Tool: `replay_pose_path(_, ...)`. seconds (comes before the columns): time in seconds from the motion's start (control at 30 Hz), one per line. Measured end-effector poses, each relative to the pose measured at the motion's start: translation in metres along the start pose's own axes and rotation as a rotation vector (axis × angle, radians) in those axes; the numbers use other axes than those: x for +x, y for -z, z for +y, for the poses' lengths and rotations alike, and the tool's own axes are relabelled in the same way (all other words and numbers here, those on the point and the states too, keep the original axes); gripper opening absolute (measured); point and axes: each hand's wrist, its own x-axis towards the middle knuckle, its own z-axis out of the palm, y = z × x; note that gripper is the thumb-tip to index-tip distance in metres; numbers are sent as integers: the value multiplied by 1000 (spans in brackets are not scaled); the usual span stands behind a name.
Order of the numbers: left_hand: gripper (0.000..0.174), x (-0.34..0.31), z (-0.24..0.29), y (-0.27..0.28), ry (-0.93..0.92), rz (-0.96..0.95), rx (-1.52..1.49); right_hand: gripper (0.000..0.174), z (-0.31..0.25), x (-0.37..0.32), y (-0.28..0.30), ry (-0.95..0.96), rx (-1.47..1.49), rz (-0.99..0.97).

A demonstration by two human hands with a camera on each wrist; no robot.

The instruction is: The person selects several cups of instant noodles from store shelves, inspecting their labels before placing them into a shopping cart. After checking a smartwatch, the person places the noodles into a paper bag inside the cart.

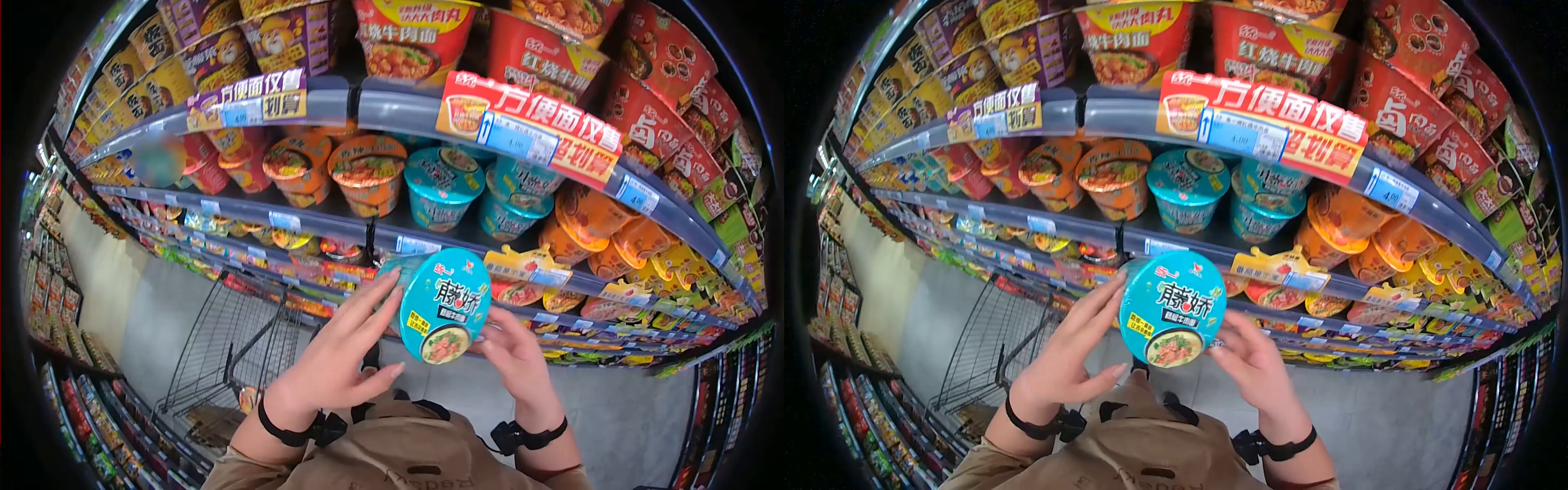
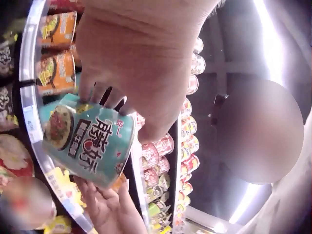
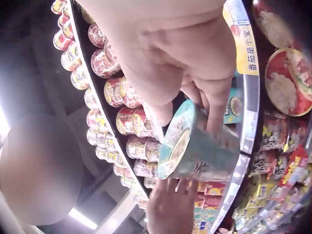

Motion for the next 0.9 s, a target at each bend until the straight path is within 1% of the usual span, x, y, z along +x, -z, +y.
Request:
replay_pose_path(0.07, 86, -14, -1, -7, 30, -84, 155, 33, 24, -2, 11, -233, -163, -22)
replay_pose_path(0.1, 88, -20, -2, -11, 62, -97, 194, 18, 30, -2, 7, -271, -250, 52)
replay_pose_path(0.13, 88, -30, -6, -16, 80, -86, 195, 18, 36, -3, 9, -283, -250, 35)
replay_pose_path(0.2, 84, -50, -18, -28, 265, -134, 156, 19, 51, -6, 15, -455, -424, 12)
replay_pose_path(0.23, 79, -58, -23, -31, 278, -83, 161, 19, 59, -6, 15, -464, -427, -3)
replay_pose_path(0.27, 79, -65, -24, -30, 291, -74, 158, 20, 67, -6, 14, -520, -430, -42)
replay_pose_path(0.3, 77, -72, -26, -27, 373, -110, 138, 23, 72, -6, 11, -574, -434, -81)
replay_pose_path(0.33, 75, -80, -28, -25, 455, -143, 116, 23, 75, -3, 6, -584, -441, -97)
replay_pose_path(0.37, 61, -95, -39, -30, 415, -39, 110, 24, 80, 1, -2, -598, -403, -95)
replay_pose_path(0.4, 61, -107, -43, -27, 439, -18, 107, 25, 86, 6, -11, -615, -364, -97)
replay_pose_path(0.43, 53, -119, -46, -21, 511, -45, 111, 25, 92, 13, -21, -633, -373, -130)
replay_pose_path(0.47, 49, -133, -49, -16, 587, -69, 114, 25, 100, 21, -32, -644, -349, -146)
replay_pose_path(0.5, 49, -150, -54, -13, 623, -40, 114, 25, 109, 28, -44, -656, -323, -164)
replay_pose_path(0.57, 39, -186, -69, -7, 738, 98, -49, 27, 136, 43, -67, -704, -357, -280)
replay_pose_path(0.6, 39, -206, -76, -3, 768, 130, -44, 28, 151, 52, -81, -728, -385, -353)
replay_pose_path(0.63, 37, -228, -83, 2, 892, 179, -111, 28, 167, 59, -97, -742, -389, -394)
replay_pose_path(0.67, 37, -245, -83, 9, 1013, 228, -185, 29, 183, 63, -116, -654, -475, -540)
replay_pose_path(0.7, 36, -263, -79, 18, 1066, 248, -103, 30, 199, 66, -135, -562, -555, -685)
replay_pose_path(0.73, 36, -282, -77, 26, 1094, 277, -110, 30, 212, 68, -156, -579, -556, -722)
replay_pose_path(0.8, 37, -324, -74, 42, 1160, 327, -56, 31, 236, 75, -200, -514, -616, -898)
replay_pose_path(0.87, 38, -365, -72, 57, 1175, 404, -56, 29, 259, 84, -245, -556, -639, -979)
replay_pose_path(0.9, 38, -383, -70, 67, 1227, 423, -77, 29, 269, 86, -270, -621, -652, -983)
